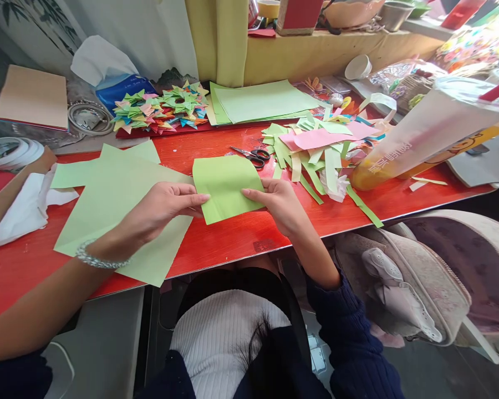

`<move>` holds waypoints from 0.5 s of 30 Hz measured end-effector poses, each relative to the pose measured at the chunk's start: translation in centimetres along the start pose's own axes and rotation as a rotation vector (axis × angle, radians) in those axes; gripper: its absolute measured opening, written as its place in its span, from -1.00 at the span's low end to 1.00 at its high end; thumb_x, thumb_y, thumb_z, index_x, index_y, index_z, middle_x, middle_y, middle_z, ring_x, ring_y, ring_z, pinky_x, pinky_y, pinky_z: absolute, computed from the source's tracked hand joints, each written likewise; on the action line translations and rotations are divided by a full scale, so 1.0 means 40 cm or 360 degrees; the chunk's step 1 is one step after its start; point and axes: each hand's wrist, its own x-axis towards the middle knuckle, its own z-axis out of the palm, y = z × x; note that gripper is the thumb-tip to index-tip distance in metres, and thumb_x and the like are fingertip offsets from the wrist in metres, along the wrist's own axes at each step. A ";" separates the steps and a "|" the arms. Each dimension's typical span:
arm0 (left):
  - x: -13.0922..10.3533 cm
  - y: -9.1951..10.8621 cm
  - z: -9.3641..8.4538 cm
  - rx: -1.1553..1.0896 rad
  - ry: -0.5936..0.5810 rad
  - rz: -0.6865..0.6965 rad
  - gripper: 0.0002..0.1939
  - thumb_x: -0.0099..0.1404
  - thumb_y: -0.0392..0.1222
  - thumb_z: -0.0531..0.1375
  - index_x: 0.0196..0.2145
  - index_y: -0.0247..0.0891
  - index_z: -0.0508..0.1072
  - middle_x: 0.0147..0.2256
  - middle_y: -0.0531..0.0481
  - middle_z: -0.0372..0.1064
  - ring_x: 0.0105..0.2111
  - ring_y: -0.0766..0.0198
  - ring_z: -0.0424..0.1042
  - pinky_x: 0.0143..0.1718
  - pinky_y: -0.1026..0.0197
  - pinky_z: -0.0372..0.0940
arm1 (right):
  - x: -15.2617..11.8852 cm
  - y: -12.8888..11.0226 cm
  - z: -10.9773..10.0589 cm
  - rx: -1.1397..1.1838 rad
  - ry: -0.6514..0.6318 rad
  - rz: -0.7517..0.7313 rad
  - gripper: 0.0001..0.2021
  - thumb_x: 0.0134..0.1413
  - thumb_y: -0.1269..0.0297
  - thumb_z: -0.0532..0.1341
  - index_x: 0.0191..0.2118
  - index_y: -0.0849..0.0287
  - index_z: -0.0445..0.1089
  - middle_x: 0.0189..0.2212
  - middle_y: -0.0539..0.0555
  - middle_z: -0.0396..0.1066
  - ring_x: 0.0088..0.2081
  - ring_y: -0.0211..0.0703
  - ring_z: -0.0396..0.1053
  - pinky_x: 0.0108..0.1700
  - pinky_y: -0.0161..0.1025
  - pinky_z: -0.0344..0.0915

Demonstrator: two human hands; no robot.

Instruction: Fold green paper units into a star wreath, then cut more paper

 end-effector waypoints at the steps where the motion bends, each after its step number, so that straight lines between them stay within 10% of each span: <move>1: -0.006 0.005 -0.023 0.0280 -0.0110 -0.0013 -0.63 0.22 0.13 0.22 -0.31 -0.26 0.56 -0.28 -0.08 0.55 -0.25 0.12 0.53 -0.11 0.09 0.41 | -0.001 0.001 -0.003 -0.0006 0.0009 0.0023 -0.76 -0.18 0.20 0.44 -0.30 0.12 0.57 -0.34 0.05 0.58 -0.30 -0.08 0.54 -0.12 -0.14 0.49; 8: -0.084 -0.098 -0.187 0.2056 -0.0045 0.0439 -0.40 0.41 0.18 -0.12 0.17 -0.24 0.33 0.28 -0.17 0.09 0.32 -0.06 -0.02 0.32 -0.23 -0.28 | -0.009 0.030 -0.056 -0.0209 0.0036 0.0185 -0.79 -0.20 0.26 0.46 -0.33 0.10 0.59 -0.33 0.04 0.58 -0.26 -0.12 0.53 -0.14 -0.24 0.45; 15: -0.127 -0.165 -0.079 0.2162 -0.0332 0.0348 -0.23 0.41 0.24 -0.26 0.37 -0.33 -0.13 0.39 -0.19 -0.32 0.38 0.00 -0.27 0.34 -0.04 -0.19 | -0.050 0.004 -0.056 -0.0125 -0.0010 0.0189 -0.74 -0.17 0.24 0.45 -0.24 0.08 0.58 -0.29 0.04 0.58 -0.26 -0.09 0.54 -0.09 -0.17 0.46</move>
